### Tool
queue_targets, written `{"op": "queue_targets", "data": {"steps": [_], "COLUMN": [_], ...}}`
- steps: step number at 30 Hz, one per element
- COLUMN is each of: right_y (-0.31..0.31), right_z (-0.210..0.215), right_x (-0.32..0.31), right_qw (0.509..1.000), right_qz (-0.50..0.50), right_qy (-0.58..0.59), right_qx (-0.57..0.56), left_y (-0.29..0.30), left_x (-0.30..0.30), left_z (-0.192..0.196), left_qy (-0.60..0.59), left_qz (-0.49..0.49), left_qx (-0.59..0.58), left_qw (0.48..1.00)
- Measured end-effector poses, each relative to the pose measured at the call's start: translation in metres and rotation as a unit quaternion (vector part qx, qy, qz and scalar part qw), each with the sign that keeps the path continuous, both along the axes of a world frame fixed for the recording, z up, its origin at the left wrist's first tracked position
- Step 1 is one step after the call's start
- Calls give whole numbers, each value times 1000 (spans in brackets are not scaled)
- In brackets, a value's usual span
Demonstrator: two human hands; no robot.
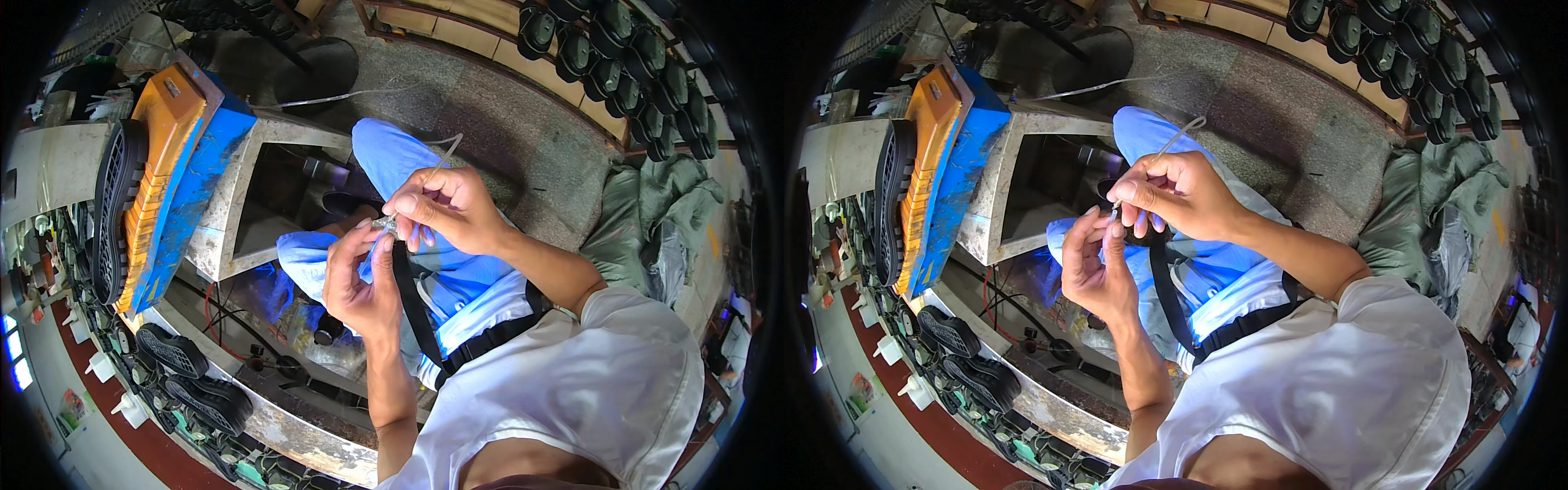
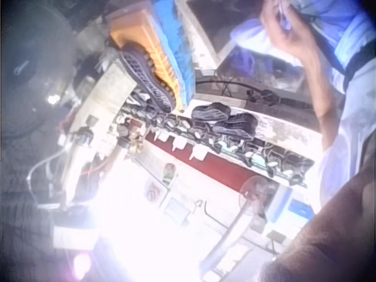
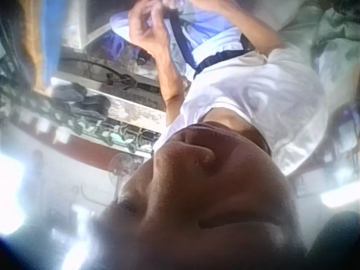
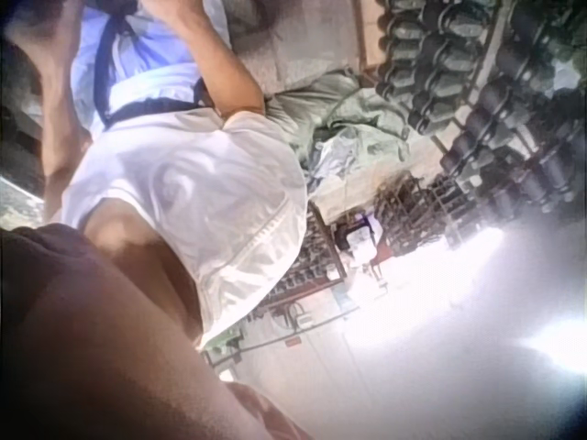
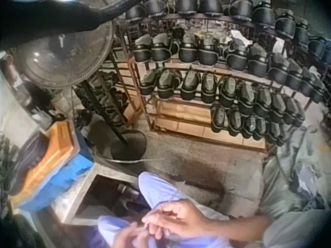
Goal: The person applies a substance to the seam of a shoe using a small blue applicator tool, then places the finished shoe onto a rack and retrieves another one to repeat the process.
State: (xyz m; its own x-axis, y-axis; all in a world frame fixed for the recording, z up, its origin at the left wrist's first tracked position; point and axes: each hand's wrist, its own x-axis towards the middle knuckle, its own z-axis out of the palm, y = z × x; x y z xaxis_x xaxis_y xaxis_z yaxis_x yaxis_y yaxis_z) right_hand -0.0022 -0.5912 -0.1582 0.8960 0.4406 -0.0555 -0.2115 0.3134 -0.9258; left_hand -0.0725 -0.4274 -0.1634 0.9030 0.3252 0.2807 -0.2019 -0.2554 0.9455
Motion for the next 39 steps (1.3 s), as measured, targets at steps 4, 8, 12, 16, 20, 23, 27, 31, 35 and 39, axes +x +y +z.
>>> {"op": "queue_targets", "data": {"steps": [4,8,12,16,20,23,27,31,35,39], "right_y": [1,-4,-5,-8,-10,-12,-14,-14,-24,-27], "right_z": [-1,-3,-2,-1,-4,-6,-10,-18,-31,-45], "right_x": [-1,-1,-2,-2,-3,-2,-1,-4,-7,-9], "right_qw": [1000,1000,1000,998,996,996,995,996,998,1000], "right_qz": [2,-2,6,9,2,14,33,41,-36,-25], "right_qy": [-9,2,-12,-34,-63,-58,-51,-35,12,15], "right_qx": [3,7,-16,-49,-68,-68,-78,-74,-53,-7], "left_y": [-2,-1,-2,1,-1,-3,-6,-2,24,44], "left_x": [1,-1,-2,-2,-1,-1,-2,-7,-20,-51], "left_z": [-3,-4,-4,-11,-6,-4,-5,-8,-15,-44], "left_qy": [-1,7,8,-4,-4,23,58,143,203,225], "left_qz": [0,5,5,-9,0,-1,-11,-45,-59,-56], "left_qx": [-2,-11,-6,72,144,146,100,-35,-89,-227], "left_qw": [1000,1000,1000,997,990,989,993,988,973,946]}}
